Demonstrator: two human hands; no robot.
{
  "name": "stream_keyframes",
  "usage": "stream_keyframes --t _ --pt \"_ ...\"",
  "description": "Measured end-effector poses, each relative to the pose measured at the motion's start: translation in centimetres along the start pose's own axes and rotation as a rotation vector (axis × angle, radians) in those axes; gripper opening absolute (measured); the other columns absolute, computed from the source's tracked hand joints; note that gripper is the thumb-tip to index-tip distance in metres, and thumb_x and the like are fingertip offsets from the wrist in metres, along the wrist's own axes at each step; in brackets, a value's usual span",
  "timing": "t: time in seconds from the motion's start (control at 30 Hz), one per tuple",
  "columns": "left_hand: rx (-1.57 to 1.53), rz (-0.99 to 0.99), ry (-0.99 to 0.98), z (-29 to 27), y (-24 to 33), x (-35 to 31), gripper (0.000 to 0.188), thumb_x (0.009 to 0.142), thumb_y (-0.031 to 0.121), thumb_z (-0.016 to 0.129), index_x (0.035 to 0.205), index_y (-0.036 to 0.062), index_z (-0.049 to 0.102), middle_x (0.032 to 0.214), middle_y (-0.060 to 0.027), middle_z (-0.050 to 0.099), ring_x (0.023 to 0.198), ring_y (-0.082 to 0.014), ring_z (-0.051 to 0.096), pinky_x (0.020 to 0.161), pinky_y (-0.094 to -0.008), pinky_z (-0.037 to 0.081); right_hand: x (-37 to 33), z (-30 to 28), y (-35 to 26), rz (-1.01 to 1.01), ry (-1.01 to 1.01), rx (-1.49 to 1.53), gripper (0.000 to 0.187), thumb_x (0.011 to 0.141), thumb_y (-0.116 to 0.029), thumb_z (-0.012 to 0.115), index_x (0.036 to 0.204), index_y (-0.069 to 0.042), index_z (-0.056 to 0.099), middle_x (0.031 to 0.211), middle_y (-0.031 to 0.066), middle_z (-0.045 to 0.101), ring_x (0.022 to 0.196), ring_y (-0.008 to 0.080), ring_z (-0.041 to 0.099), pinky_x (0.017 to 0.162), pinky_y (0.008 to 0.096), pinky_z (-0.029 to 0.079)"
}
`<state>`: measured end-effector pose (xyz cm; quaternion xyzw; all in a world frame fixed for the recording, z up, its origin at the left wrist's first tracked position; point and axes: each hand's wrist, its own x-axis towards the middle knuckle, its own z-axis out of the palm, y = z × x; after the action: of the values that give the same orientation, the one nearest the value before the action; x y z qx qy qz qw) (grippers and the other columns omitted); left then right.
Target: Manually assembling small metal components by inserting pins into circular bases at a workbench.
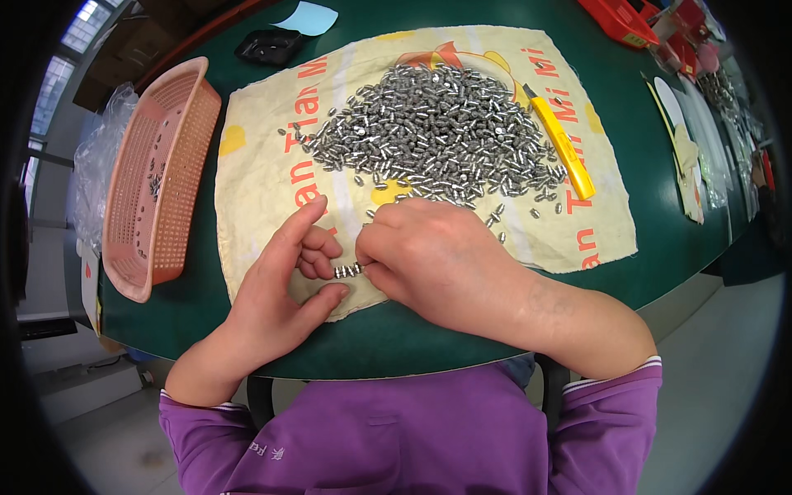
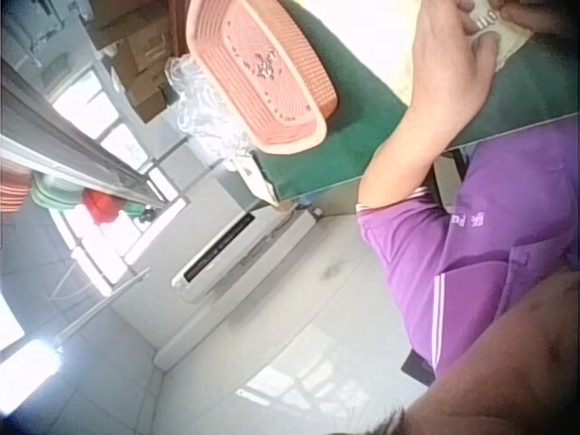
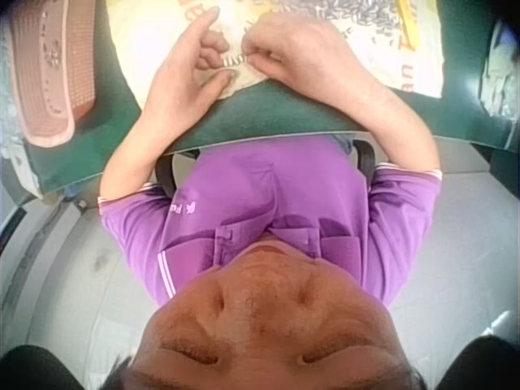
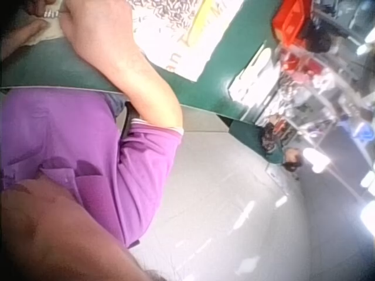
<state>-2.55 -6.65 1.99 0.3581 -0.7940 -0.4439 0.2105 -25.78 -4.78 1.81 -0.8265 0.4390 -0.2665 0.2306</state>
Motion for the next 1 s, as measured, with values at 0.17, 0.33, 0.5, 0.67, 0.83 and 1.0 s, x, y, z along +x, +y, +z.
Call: stream_keyframes --t 0.17,0.33,0.5,0.67,0.83,1.0 --pt "-0.005 0.016 0.004 0.1 0.0 0.0 0.088 0.082 -0.008 0.073 0.158 0.0054 0.030 0.109 -0.0106 0.058 0.085 -0.0200 0.059 0.079 -0.0336 0.054 0.0 -0.1 0.0 0.004 0.002 -0.007 0.011 0.082 -0.011 0.073 0.086 -0.007 0.063 0.081 0.0087 0.061 0.081 0.0297 0.064 0.069 0.0431 0.053" --pt "0.001 0.031 0.009 0.0 -0.1 0.0 0.089 0.081 -0.007 0.075 0.158 0.0051 0.030 0.109 -0.0106 0.059 0.085 -0.0202 0.060 0.079 -0.0338 0.054 0.1 -0.1 0.0 0.010 0.010 0.001 0.010 0.082 -0.010 0.073 0.085 -0.007 0.063 0.080 0.0093 0.060 0.079 0.0306 0.064 0.069 0.0438 0.053" --pt "0.196 0.140 0.086 0.2 -0.4 0.5 0.063 0.076 0.008 0.084 0.130 0.0032 0.054 0.115 -0.0137 0.057 0.101 -0.0321 0.059 0.085 -0.0411 0.051 0.0 -0.2 0.4 -0.012 0.067 -0.019 0.009 0.082 -0.009 0.072 0.085 -0.007 0.064 0.080 0.0094 0.061 0.080 0.0312 0.065 0.069 0.0440 0.054" --pt "0.335 0.236 0.139 1.3 -0.9 1.2 0.042 0.072 0.011 0.085 0.106 0.0041 0.061 0.114 -0.0135 0.056 0.106 -0.0343 0.057 0.088 -0.0428 0.048 0.3 -1.0 0.7 0.047 0.112 -0.040 0.006 0.083 -0.011 0.070 0.086 -0.007 0.066 0.085 0.0092 0.066 0.085 0.0317 0.067 0.073 0.0433 0.055" --pt "0.403 0.259 0.158 1.9 -0.7 1.6 0.034 0.071 0.003 0.082 0.098 0.0042 0.062 0.112 -0.0142 0.057 0.106 -0.0321 0.056 0.090 -0.0397 0.048 0.1 -1.2 0.7 0.062 0.117 -0.043 0.006 0.085 -0.013 0.069 0.088 -0.007 0.068 0.088 0.0091 0.067 0.087 0.0316 0.067 0.074 0.0438 0.055" --pt "0.379 0.279 0.174 2.0 -0.7 1.7 0.027 0.072 0.004 0.079 0.093 0.0043 0.062 0.108 -0.0125 0.058 0.103 -0.0338 0.058 0.088 -0.0421 0.048 0.1 -1.2 1.0 0.065 0.174 -0.057 0.009 0.084 -0.012 0.074 0.089 -0.007 0.069 0.086 0.0084 0.067 0.083 0.0294 0.067 0.073 0.0407 0.054"
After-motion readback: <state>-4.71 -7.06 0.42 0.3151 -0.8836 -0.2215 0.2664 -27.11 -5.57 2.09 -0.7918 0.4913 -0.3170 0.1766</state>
